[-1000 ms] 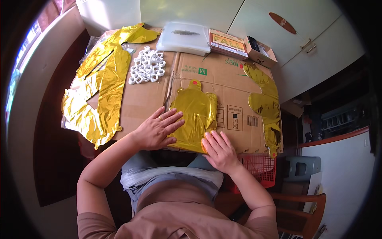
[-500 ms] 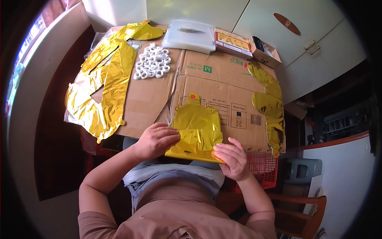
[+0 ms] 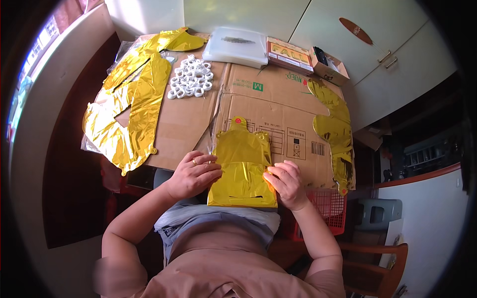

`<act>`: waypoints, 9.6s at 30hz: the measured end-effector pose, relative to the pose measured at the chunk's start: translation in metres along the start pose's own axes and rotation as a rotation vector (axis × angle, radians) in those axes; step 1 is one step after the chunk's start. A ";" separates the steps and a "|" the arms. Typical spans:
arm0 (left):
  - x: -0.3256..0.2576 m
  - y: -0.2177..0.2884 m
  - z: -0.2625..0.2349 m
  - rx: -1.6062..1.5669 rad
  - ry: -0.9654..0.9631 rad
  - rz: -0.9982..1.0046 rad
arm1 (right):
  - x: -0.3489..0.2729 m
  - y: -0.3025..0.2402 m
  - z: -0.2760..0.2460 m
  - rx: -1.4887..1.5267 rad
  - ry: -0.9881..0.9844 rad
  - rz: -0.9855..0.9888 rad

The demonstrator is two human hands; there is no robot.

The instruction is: Folding uninflated gold foil balloons into a compact shape on a workbench.

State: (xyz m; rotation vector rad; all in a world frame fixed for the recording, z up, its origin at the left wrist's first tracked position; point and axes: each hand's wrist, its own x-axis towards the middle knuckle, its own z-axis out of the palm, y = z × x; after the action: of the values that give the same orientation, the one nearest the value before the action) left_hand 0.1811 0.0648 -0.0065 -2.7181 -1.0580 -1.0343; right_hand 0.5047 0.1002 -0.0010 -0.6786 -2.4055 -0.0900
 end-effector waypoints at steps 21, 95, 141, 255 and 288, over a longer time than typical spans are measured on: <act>-0.019 0.007 0.009 0.087 0.040 -0.074 | -0.007 -0.006 0.006 -0.026 0.050 0.056; -0.010 0.003 0.007 0.062 0.068 -0.293 | 0.013 0.009 0.006 0.180 -0.044 0.098; 0.002 0.016 0.003 0.050 -0.035 -0.632 | 0.045 0.018 -0.005 0.532 -0.585 0.793; -0.060 0.070 0.053 -1.688 0.034 -1.303 | -0.010 -0.053 0.008 0.779 -0.090 1.208; -0.054 0.082 0.048 -1.580 0.021 -1.126 | -0.034 -0.069 0.020 1.391 0.100 1.505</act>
State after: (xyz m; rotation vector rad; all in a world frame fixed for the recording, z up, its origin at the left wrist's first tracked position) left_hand 0.2297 -0.0161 -0.0611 -2.4336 -2.7403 -3.0817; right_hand 0.4824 0.0300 -0.0302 -1.3388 -0.8156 1.7897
